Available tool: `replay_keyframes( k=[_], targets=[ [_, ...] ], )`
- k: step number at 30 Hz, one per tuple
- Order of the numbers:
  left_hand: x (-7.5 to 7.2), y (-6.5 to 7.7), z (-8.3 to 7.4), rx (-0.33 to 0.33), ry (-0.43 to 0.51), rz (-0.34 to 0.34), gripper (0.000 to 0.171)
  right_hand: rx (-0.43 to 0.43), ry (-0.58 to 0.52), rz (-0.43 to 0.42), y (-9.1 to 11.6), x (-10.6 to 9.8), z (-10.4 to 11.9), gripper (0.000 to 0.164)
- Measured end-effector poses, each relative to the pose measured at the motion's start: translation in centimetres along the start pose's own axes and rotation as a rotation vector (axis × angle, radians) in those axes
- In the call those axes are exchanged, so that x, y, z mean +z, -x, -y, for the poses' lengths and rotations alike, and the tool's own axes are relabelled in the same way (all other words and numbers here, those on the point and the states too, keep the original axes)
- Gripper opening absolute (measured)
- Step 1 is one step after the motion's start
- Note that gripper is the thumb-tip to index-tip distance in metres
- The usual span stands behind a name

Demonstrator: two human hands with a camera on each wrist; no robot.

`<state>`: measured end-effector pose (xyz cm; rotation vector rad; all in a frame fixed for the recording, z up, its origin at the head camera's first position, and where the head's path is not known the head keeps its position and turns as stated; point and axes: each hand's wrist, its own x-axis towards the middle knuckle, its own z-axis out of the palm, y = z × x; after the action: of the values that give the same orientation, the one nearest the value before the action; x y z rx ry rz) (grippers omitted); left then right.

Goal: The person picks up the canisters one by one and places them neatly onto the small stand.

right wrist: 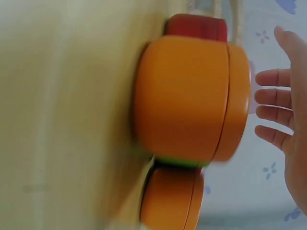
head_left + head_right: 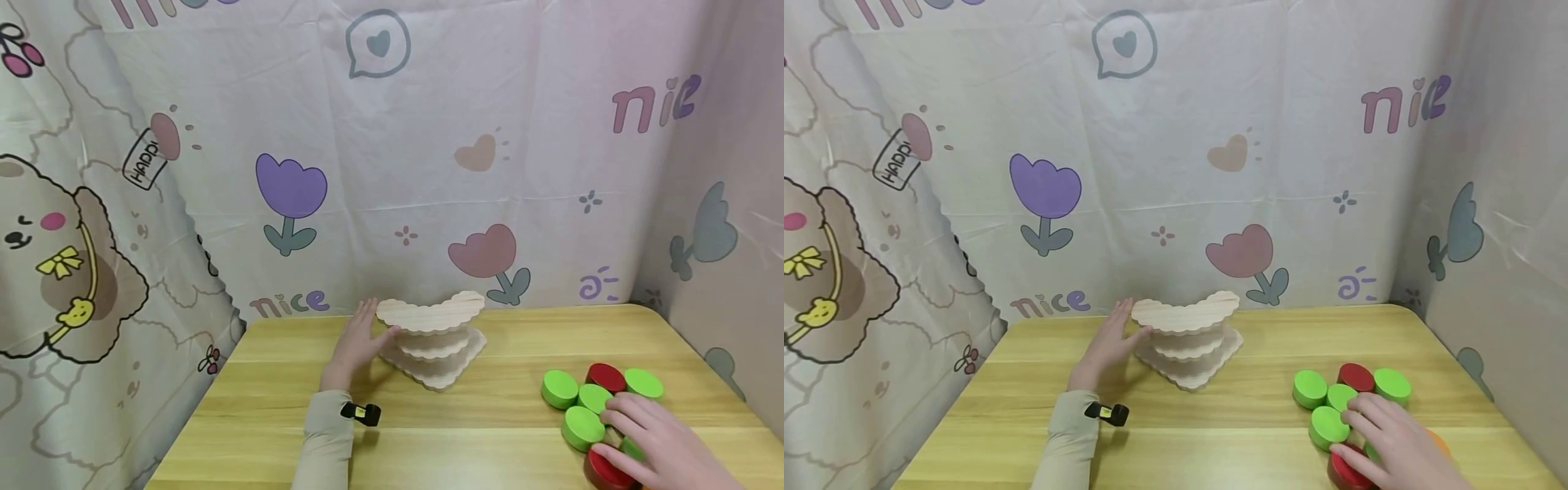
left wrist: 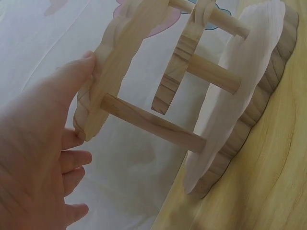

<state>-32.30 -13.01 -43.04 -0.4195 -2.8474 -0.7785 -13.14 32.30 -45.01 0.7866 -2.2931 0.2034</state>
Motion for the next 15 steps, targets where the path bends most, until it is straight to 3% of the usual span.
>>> replay_keyframes(
  k=[8, 15],
  targets=[
    [0.1, 0.0, 0.1, -0.009, 0.010, 0.011, 0.095, -0.034, 0.113, 0.064, 2.7, -0.6, -0.7, 0.042],
    [0.1, 0.0, 0.0, -0.019, 0.013, 0.026, 0.095, -0.170, 0.123, 0.232, 5.1, -1.1, -2.8, 0.045]
  ],
)
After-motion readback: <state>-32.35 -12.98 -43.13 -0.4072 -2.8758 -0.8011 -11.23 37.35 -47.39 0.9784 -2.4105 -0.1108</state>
